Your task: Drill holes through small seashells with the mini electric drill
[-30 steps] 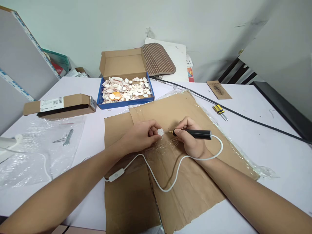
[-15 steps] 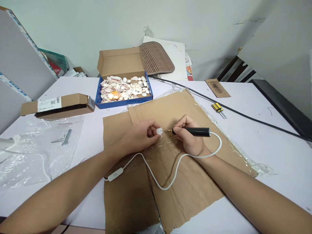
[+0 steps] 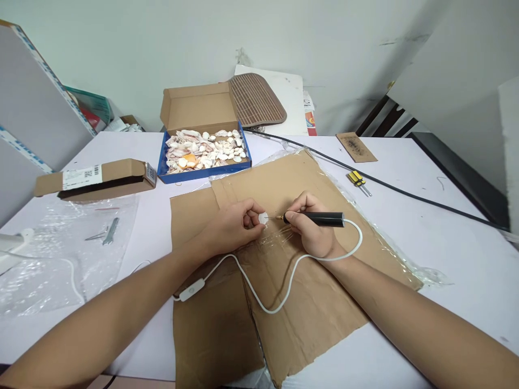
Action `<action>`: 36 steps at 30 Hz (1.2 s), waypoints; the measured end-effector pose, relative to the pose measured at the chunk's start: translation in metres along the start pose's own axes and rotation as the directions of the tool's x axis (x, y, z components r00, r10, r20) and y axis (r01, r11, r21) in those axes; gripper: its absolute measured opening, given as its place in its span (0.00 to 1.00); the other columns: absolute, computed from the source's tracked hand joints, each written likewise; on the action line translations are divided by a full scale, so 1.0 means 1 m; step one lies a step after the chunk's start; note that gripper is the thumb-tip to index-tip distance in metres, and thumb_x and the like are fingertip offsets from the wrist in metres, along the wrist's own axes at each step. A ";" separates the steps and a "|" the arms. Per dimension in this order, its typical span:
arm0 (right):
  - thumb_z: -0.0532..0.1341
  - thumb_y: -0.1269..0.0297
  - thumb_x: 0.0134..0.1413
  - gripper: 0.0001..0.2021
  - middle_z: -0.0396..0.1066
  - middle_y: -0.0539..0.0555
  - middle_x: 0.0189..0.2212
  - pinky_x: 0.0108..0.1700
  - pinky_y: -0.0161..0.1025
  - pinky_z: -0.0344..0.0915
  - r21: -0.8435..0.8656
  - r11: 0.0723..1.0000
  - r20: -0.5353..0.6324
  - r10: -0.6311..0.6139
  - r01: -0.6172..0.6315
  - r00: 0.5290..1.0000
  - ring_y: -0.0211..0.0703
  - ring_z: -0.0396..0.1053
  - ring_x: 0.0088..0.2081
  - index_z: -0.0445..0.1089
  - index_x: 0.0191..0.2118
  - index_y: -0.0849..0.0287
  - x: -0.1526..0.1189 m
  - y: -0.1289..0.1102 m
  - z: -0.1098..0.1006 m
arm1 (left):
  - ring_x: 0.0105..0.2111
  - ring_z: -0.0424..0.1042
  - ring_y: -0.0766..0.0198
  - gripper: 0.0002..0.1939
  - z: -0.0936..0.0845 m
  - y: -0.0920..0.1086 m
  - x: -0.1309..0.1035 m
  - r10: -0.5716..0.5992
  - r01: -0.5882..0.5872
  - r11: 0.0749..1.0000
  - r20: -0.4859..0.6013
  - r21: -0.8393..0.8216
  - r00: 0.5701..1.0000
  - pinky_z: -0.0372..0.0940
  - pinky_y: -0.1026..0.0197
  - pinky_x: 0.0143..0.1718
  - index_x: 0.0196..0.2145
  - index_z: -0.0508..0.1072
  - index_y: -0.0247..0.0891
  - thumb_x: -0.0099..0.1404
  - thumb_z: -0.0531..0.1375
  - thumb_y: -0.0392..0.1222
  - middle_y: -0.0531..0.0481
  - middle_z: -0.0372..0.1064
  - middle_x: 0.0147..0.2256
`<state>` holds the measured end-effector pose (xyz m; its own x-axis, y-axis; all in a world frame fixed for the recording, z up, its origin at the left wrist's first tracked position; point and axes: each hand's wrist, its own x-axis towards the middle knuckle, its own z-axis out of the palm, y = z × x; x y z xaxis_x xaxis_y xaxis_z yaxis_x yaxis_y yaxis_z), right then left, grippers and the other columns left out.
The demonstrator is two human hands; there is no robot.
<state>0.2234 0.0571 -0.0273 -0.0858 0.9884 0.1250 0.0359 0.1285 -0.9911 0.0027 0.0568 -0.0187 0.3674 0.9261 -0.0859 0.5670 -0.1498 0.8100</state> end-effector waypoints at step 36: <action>0.69 0.61 0.49 0.10 0.63 0.45 0.20 0.26 0.39 0.52 0.001 1.000 0.003 -0.003 0.003 1.000 0.39 0.58 0.23 0.66 0.27 0.51 0.000 0.002 0.000 | 0.29 0.72 0.63 0.15 -0.001 -0.001 0.001 0.001 -0.002 1.000 0.007 0.017 1.000 0.70 0.59 0.35 0.47 0.78 0.41 0.65 0.66 0.48 0.55 0.75 0.30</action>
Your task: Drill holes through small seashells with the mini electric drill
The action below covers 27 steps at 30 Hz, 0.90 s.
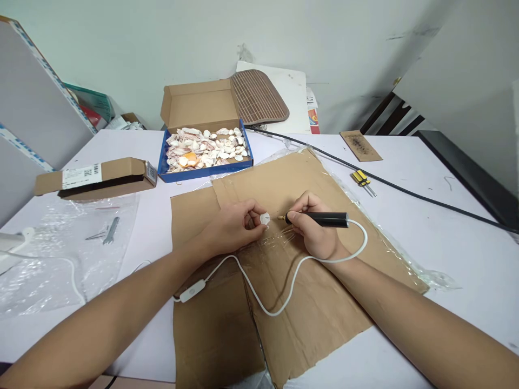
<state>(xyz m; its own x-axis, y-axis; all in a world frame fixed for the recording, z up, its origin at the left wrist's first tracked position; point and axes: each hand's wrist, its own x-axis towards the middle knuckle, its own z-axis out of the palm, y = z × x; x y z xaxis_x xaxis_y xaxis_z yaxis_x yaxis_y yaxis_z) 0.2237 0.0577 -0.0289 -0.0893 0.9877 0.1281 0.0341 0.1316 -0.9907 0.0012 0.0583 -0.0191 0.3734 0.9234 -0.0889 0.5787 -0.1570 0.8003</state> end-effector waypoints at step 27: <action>0.69 0.61 0.50 0.10 0.63 0.44 0.20 0.27 0.40 0.50 0.018 1.000 0.023 0.010 -0.010 1.000 0.38 0.57 0.23 0.66 0.27 0.51 0.001 -0.001 -0.001 | 0.27 0.68 0.63 0.14 0.001 -0.001 0.000 0.018 -0.018 1.000 -0.002 -0.007 1.000 0.65 0.60 0.32 0.46 0.77 0.40 0.66 0.65 0.48 0.57 0.70 0.28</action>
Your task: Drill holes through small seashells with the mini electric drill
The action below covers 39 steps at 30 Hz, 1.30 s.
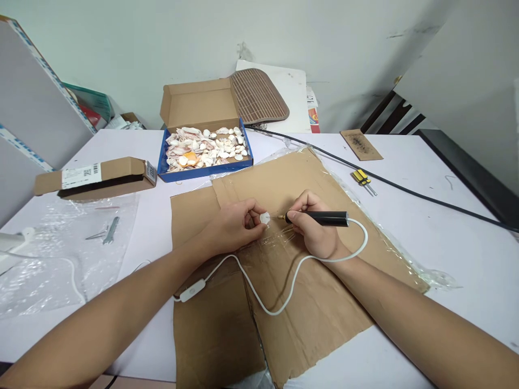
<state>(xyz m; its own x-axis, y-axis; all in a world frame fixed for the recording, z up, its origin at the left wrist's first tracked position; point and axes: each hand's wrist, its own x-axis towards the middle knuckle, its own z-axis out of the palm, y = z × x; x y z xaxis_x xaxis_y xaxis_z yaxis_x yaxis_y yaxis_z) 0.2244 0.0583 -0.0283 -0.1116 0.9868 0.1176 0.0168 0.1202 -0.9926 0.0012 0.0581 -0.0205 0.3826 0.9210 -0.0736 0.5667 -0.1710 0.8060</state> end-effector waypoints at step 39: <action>0.68 0.61 0.51 0.10 0.63 0.44 0.20 0.27 0.41 0.50 -0.015 1.000 0.003 -0.017 0.017 1.000 0.38 0.56 0.23 0.66 0.28 0.51 -0.001 0.001 0.001 | 0.27 0.68 0.63 0.13 -0.001 0.003 0.001 0.015 -0.015 1.000 0.009 0.003 1.000 0.66 0.59 0.33 0.45 0.75 0.41 0.65 0.65 0.47 0.58 0.70 0.28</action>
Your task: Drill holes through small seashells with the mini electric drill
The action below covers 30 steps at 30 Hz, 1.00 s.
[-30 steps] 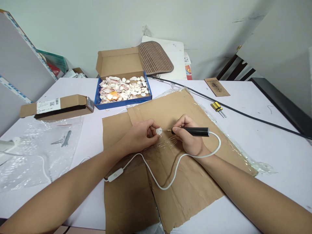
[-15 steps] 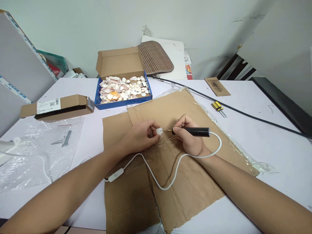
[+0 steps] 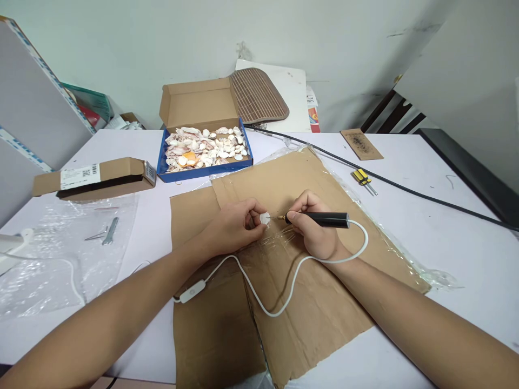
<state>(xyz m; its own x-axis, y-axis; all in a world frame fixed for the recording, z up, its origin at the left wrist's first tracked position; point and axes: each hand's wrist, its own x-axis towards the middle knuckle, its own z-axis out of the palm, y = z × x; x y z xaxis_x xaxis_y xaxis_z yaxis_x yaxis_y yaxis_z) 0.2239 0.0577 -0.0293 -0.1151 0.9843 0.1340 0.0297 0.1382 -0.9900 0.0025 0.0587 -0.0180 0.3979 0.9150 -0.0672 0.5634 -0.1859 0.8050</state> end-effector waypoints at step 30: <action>0.69 0.60 0.51 0.11 0.60 0.44 0.20 0.28 0.40 0.51 0.015 0.999 0.000 0.031 -0.031 1.000 0.39 0.56 0.24 0.65 0.28 0.51 -0.001 0.000 0.000 | 0.28 0.71 0.64 0.13 0.002 -0.001 -0.001 -0.026 0.026 1.000 -0.002 0.012 1.000 0.67 0.60 0.33 0.46 0.76 0.41 0.65 0.65 0.47 0.57 0.73 0.28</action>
<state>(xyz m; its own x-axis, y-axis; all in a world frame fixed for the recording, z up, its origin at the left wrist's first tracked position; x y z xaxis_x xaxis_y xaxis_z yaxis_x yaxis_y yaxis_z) 0.2239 0.0566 -0.0295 -0.1143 0.9881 0.1032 0.0187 0.1060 -0.9942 0.0031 0.0570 -0.0197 0.3817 0.9202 -0.0870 0.5819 -0.1661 0.7961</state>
